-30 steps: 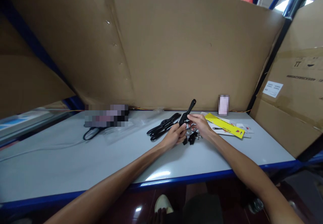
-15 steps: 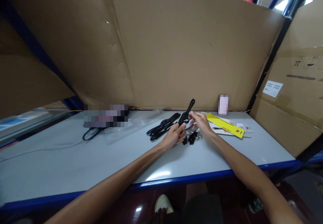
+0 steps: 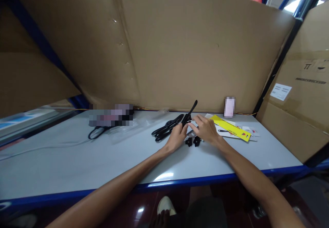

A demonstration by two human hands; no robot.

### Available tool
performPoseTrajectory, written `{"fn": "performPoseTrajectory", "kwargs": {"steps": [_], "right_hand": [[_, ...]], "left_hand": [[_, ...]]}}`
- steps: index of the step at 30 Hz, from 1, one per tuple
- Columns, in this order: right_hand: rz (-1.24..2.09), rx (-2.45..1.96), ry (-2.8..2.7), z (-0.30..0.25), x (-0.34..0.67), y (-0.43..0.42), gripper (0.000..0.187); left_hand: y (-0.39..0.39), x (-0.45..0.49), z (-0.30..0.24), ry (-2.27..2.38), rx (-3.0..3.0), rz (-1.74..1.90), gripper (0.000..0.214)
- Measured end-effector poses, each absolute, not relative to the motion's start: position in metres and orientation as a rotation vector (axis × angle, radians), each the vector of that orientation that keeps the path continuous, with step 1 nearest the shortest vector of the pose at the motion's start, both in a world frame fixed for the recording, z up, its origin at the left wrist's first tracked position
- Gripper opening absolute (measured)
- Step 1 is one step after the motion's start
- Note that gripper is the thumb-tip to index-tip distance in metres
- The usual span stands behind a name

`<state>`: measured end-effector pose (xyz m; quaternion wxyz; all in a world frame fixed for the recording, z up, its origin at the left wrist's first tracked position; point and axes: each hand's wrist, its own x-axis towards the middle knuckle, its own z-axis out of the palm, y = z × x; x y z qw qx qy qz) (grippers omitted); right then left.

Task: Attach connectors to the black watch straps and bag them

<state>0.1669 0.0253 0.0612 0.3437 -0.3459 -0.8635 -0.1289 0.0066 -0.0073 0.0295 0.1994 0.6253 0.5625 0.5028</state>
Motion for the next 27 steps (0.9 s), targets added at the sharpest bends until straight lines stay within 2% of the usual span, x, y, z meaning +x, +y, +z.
{"fn": "performPoseTrajectory", "kwargs": {"steps": [6, 10, 17, 27], "right_hand": [[-0.424, -0.999, -2.350, 0.059, 0.161, 0.023, 0.027], [-0.359, -1.140, -2.399, 0.057, 0.155, 0.017, 0.028], [-0.084, -1.285, -2.233, 0.047, 0.146, 0.015, 0.026], [0.418, -1.112, -1.903, 0.047, 0.138, 0.014, 0.031]], "left_hand": [[-0.010, 0.009, 0.030, 1.584, 1.819, 1.336, 0.027], [-0.015, 0.009, 0.030, 1.490, 1.786, 1.382, 0.019], [-0.022, 0.009, 0.032, 1.424, 1.747, 1.384, 0.008], [-0.021, 0.011, 0.029, 1.421, 1.722, 1.423, 0.005]]}}
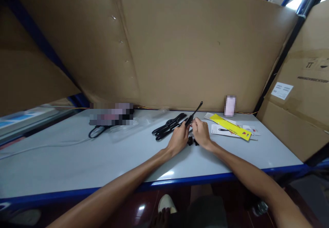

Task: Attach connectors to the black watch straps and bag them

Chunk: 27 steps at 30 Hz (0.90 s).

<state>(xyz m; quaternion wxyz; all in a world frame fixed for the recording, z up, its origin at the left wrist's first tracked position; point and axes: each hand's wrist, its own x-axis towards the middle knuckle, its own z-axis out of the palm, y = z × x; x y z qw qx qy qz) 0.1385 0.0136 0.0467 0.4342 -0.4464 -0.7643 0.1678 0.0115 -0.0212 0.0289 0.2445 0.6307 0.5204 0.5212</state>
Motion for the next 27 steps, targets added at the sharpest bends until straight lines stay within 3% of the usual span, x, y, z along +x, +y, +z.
{"fn": "performPoseTrajectory", "kwargs": {"steps": [7, 11, 19, 23, 27], "right_hand": [[0.785, -0.969, -1.932, 0.052, 0.139, 0.011, 0.041], [1.146, -0.894, -2.008, 0.047, 0.129, 0.002, 0.031], [1.672, -0.840, -1.690, 0.054, 0.120, -0.001, 0.022], [1.596, -0.887, -1.576, 0.061, 0.134, 0.012, 0.022], [0.931, -1.299, -1.797, 0.069, 0.163, 0.044, 0.028]], "left_hand": [[-0.007, 0.000, 0.034, 1.334, 1.357, 1.609, 0.048], [-0.007, -0.005, 0.040, 1.100, 1.140, 1.718, 0.051], [-0.020, 0.004, 0.042, 1.006, 1.192, 1.344, 0.064], [-0.013, -0.004, 0.045, 1.016, 1.352, 1.304, 0.072], [0.002, -0.031, 0.047, 1.457, 1.502, 1.523, 0.062]]}}
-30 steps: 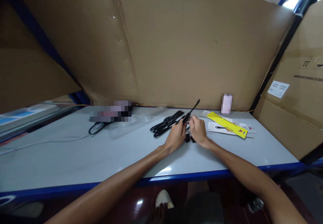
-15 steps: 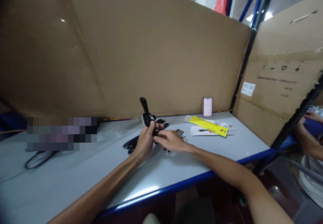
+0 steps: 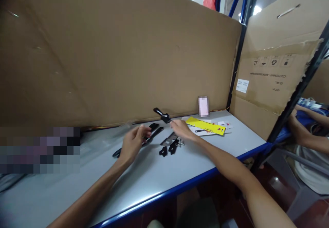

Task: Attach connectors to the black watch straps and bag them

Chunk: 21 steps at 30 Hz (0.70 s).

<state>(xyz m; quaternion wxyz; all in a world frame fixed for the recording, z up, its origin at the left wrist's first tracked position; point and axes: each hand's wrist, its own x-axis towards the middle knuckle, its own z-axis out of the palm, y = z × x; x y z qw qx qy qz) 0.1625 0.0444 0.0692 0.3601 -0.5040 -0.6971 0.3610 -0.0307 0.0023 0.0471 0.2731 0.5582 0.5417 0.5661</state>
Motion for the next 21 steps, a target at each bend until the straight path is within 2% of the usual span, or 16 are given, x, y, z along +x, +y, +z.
{"fn": "performPoseTrajectory", "kwargs": {"steps": [2, 4, 8, 13, 21], "right_hand": [[0.576, -1.475, -1.942, 0.070, 0.176, 0.060, 0.031], [0.506, -1.548, -1.988, 0.068, 0.187, 0.073, 0.034], [0.496, -1.631, -2.050, 0.058, 0.198, 0.086, 0.036], [0.472, -1.730, -2.134, 0.049, 0.205, 0.092, 0.033], [0.110, -1.811, -2.314, 0.058, 0.208, 0.071, 0.015]], "left_hand": [[0.008, -0.048, 0.047, 1.761, 1.713, 1.468, 0.047], [0.011, -0.064, 0.047, 2.002, 1.899, 1.299, 0.036], [0.010, -0.076, 0.047, 2.258, 2.078, 0.898, 0.034], [0.007, -0.072, 0.047, 2.292, 2.242, 0.573, 0.033], [0.005, -0.069, 0.039, 2.201, 2.372, 0.337, 0.032]]}}
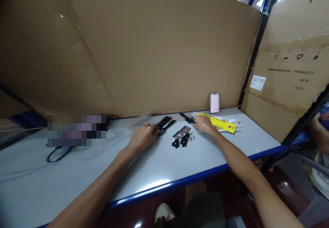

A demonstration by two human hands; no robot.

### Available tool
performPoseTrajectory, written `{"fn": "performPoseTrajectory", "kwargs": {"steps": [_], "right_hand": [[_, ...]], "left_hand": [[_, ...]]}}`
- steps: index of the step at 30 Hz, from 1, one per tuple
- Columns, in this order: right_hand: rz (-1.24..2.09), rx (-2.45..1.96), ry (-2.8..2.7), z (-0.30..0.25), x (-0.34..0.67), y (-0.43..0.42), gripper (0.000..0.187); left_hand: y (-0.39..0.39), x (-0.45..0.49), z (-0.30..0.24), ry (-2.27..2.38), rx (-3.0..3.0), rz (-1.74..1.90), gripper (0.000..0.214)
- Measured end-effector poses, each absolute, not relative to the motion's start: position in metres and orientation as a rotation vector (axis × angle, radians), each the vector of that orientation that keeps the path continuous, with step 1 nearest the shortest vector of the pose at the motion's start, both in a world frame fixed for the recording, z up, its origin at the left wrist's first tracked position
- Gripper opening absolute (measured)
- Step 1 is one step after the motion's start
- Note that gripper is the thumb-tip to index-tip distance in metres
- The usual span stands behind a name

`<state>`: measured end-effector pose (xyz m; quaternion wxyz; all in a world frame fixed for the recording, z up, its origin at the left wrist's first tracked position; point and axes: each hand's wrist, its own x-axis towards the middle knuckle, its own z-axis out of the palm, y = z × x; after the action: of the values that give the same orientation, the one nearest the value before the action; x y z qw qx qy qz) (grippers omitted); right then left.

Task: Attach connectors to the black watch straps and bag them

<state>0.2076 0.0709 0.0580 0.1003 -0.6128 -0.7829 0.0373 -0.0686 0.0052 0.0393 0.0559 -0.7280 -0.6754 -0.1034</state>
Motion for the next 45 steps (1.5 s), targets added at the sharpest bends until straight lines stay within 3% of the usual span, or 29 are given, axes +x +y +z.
{"fn": "performPoseTrajectory", "kwargs": {"steps": [5, 13, 19, 29, 34, 41, 45], "right_hand": [[-0.079, -1.840, -2.383, 0.077, 0.208, 0.058, 0.020], [0.139, -1.598, -2.562, 0.076, 0.195, 0.050, 0.014], [0.116, -1.650, -2.556, 0.066, 0.186, 0.044, 0.036], [0.087, -1.614, -2.480, 0.047, 0.175, 0.046, 0.037], [0.235, -1.680, -2.391, 0.049, 0.177, 0.053, 0.024], [0.490, -1.686, -2.239, 0.044, 0.182, 0.071, 0.033], [0.623, -1.598, -2.169, 0.035, 0.187, 0.081, 0.023]], "left_hand": [[-0.002, -0.059, 0.048, -2.058, -2.210, -0.277, 0.031], [-0.009, -0.048, 0.051, -2.090, -2.210, -0.160, 0.035], [-0.010, -0.047, 0.051, -2.115, -2.203, -0.102, 0.040], [-0.007, -0.050, 0.049, -2.308, -2.158, -0.232, 0.039], [-0.006, -0.051, 0.050, -2.401, -2.150, -0.313, 0.040], [-0.001, -0.051, 0.044, -2.422, -2.188, -0.304, 0.038], [0.001, -0.049, 0.044, -2.426, -2.200, -0.248, 0.036]]}}
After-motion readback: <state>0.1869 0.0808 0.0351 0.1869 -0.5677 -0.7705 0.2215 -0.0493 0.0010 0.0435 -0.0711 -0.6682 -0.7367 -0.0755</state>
